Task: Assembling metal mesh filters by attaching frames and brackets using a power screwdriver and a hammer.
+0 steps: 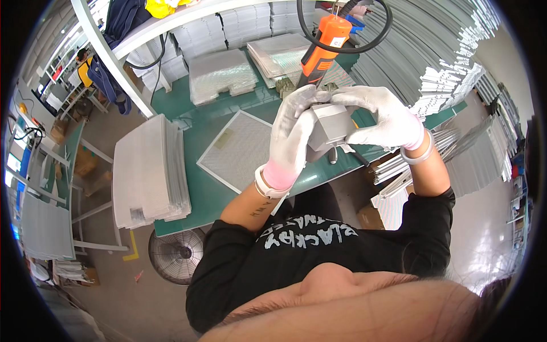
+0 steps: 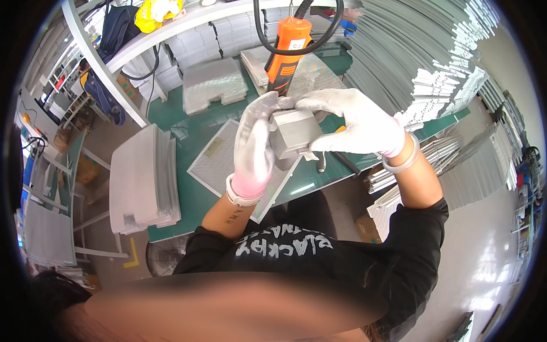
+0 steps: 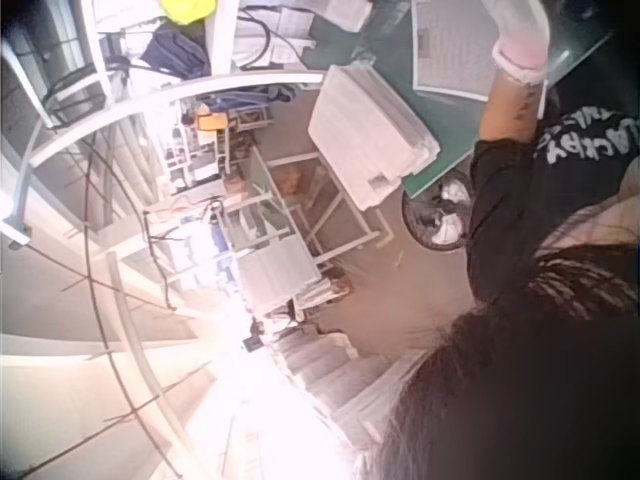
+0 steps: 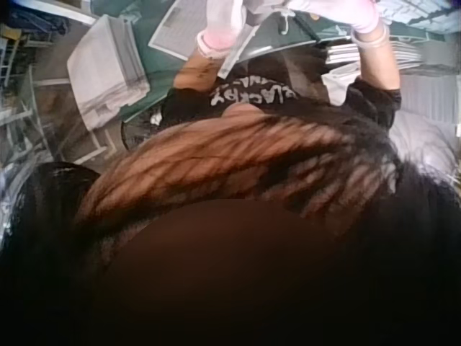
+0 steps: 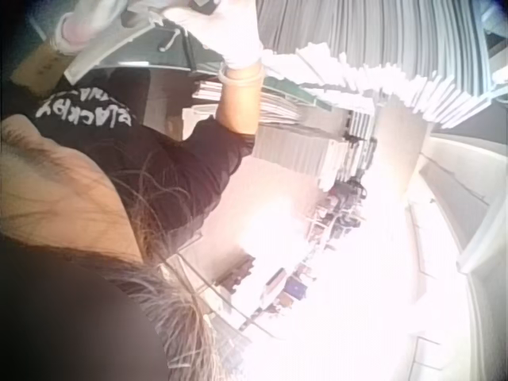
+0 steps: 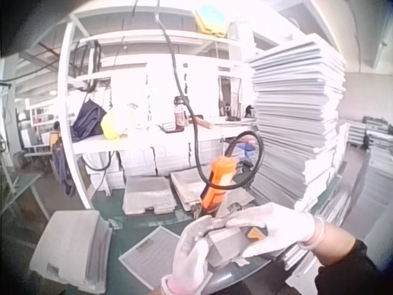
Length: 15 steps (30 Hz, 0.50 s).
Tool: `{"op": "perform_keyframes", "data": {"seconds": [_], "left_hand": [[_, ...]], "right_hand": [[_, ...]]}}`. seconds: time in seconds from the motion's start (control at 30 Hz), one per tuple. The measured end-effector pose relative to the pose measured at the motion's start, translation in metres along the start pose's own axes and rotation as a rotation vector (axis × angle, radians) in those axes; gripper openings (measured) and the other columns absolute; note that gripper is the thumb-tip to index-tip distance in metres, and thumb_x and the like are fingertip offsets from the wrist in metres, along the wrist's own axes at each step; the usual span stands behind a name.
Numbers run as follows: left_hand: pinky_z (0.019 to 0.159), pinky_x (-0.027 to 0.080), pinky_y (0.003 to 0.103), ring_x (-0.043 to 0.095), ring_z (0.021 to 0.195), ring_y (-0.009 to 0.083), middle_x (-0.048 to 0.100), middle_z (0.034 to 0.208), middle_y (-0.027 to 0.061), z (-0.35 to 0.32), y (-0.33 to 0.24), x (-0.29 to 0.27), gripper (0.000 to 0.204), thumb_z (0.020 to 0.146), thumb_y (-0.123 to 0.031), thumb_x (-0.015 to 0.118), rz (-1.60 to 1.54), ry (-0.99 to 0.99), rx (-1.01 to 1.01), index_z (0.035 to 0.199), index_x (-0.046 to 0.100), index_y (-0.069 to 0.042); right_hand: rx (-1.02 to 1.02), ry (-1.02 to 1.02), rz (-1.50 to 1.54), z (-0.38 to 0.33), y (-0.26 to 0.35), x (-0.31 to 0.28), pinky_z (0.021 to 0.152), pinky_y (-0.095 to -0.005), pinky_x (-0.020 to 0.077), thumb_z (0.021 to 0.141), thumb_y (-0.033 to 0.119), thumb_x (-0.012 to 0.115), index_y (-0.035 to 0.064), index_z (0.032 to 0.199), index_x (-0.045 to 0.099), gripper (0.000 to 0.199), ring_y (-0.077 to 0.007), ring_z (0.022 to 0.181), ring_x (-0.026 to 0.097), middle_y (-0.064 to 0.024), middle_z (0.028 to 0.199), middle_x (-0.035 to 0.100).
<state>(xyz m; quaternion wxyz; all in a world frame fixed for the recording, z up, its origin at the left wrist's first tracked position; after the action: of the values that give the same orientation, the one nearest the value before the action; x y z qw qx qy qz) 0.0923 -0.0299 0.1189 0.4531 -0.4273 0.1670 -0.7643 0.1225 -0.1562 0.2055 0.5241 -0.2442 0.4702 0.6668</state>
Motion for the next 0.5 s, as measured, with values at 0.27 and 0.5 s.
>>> {"op": "perform_keyframes", "data": {"seconds": [0.27,0.5], "left_hand": [[0.106,0.043,0.035,0.055,0.122,0.0203,0.055,0.134,0.015,-0.007,-0.002,0.005,0.041,0.102,-0.002,0.042,0.073,-0.052,0.044,0.142,0.038,-0.001],[0.105,0.044,0.036,0.055,0.121,0.0222,0.051,0.138,0.0159,-0.012,-0.004,0.007,0.04,0.104,-0.007,0.036,0.119,0.007,0.126,0.143,0.037,-0.002]], "right_hand": [[0.009,-0.037,-0.038,-0.002,0.001,0.002,0.085,-0.0375,0.0558,0.073,0.033,0.086,-0.0039,0.121,0.063,0.065,-0.0336,0.099,0.068,-0.021,0.115,0.067],[-0.01,-0.056,-0.055,-0.003,0.007,0.003,0.084,-0.0377,0.0561,0.072,0.03,0.087,-0.0042,0.12,0.064,0.064,-0.0342,0.097,0.069,-0.0223,0.114,0.067]]}}
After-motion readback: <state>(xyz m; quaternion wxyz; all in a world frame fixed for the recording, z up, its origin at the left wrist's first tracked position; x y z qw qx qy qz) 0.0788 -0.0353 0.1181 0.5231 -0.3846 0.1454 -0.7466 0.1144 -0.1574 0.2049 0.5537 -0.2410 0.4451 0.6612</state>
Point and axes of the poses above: each hand's wrist, its own z-axis towards the middle knuckle, its own x-axis out of the palm, y = z × x, the point moved 9 cm from there along z, towards the middle knuckle
